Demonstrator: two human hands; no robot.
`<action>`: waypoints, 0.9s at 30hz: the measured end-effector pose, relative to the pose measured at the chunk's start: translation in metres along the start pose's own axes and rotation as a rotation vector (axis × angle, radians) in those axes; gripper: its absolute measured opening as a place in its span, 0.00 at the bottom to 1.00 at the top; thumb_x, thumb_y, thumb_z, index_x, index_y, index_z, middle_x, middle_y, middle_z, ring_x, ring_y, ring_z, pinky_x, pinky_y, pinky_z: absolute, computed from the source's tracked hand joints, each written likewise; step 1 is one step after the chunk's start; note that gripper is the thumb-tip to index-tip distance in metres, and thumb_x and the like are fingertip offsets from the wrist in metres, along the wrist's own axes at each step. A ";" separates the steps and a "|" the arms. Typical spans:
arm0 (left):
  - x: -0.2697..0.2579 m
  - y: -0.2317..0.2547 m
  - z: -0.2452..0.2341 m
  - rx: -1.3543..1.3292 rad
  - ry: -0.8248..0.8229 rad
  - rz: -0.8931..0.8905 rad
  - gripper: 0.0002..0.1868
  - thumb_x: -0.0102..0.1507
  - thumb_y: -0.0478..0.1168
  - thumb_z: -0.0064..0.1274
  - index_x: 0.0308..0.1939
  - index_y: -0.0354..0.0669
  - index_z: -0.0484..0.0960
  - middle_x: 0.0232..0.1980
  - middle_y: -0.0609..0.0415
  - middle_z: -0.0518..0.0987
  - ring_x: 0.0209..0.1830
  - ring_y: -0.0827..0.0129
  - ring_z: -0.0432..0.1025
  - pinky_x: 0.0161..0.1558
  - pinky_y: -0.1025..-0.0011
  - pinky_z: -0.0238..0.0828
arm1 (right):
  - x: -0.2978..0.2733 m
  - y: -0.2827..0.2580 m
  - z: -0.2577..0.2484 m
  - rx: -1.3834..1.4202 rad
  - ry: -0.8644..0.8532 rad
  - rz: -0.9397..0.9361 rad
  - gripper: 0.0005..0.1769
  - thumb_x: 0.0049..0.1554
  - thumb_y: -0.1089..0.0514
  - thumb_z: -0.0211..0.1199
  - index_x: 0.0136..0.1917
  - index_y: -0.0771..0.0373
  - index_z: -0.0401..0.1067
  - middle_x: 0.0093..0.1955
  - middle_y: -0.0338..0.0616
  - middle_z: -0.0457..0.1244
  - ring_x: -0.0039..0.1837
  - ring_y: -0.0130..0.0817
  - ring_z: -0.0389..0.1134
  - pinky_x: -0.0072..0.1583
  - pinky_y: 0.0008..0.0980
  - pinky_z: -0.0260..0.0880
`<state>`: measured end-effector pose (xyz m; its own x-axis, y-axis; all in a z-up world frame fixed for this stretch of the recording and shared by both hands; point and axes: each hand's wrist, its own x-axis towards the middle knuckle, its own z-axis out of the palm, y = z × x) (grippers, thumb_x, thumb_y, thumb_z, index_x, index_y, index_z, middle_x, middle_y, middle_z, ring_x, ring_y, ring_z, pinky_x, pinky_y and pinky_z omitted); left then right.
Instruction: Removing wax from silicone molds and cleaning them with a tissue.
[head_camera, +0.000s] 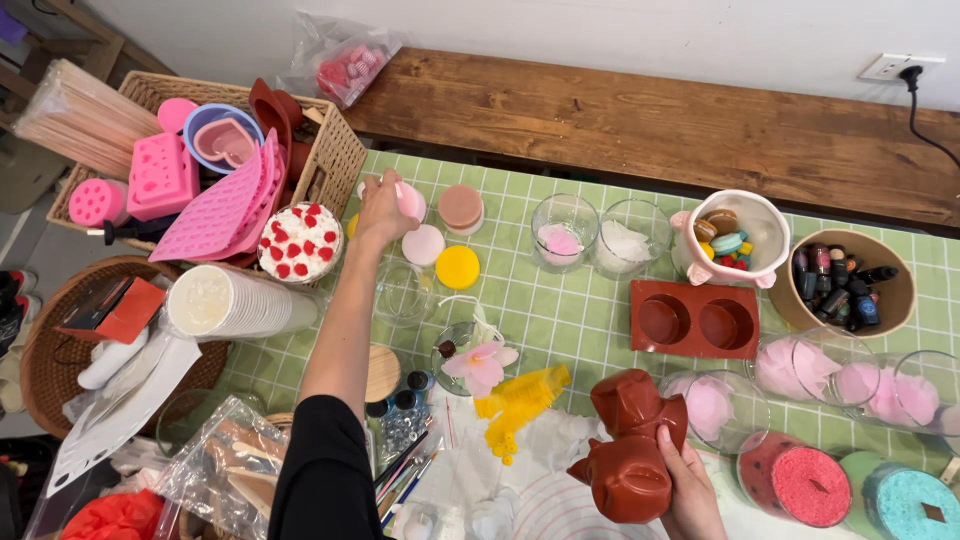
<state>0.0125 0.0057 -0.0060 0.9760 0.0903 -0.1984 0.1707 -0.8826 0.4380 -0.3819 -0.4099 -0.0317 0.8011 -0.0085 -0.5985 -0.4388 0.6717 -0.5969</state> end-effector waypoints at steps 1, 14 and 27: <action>0.004 -0.002 0.005 -0.001 0.001 0.004 0.50 0.43 0.36 0.75 0.67 0.46 0.65 0.65 0.39 0.65 0.68 0.46 0.65 0.67 0.59 0.65 | 0.002 0.001 -0.002 0.001 0.001 -0.004 0.28 0.66 0.50 0.47 0.71 0.70 0.63 0.63 0.59 0.67 0.61 0.52 0.71 0.61 0.50 0.70; 0.064 0.007 0.038 -0.204 0.235 0.237 0.49 0.50 0.28 0.69 0.73 0.44 0.62 0.72 0.46 0.63 0.72 0.50 0.61 0.71 0.63 0.59 | 0.023 0.018 -0.042 0.001 0.083 0.007 0.28 0.65 0.50 0.50 0.72 0.69 0.63 0.63 0.55 0.67 0.60 0.43 0.71 0.60 0.44 0.70; 0.069 -0.014 0.063 0.256 0.018 0.301 0.48 0.48 0.32 0.69 0.72 0.47 0.68 0.70 0.41 0.65 0.74 0.49 0.57 0.75 0.57 0.46 | 0.026 0.029 -0.054 0.016 0.131 0.054 0.27 0.66 0.49 0.51 0.69 0.71 0.66 0.60 0.57 0.68 0.57 0.45 0.72 0.58 0.46 0.71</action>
<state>0.0685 -0.0048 -0.0812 0.9799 -0.1838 -0.0776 -0.1605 -0.9573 0.2406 -0.3961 -0.4304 -0.0937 0.7162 -0.0681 -0.6946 -0.4723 0.6854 -0.5542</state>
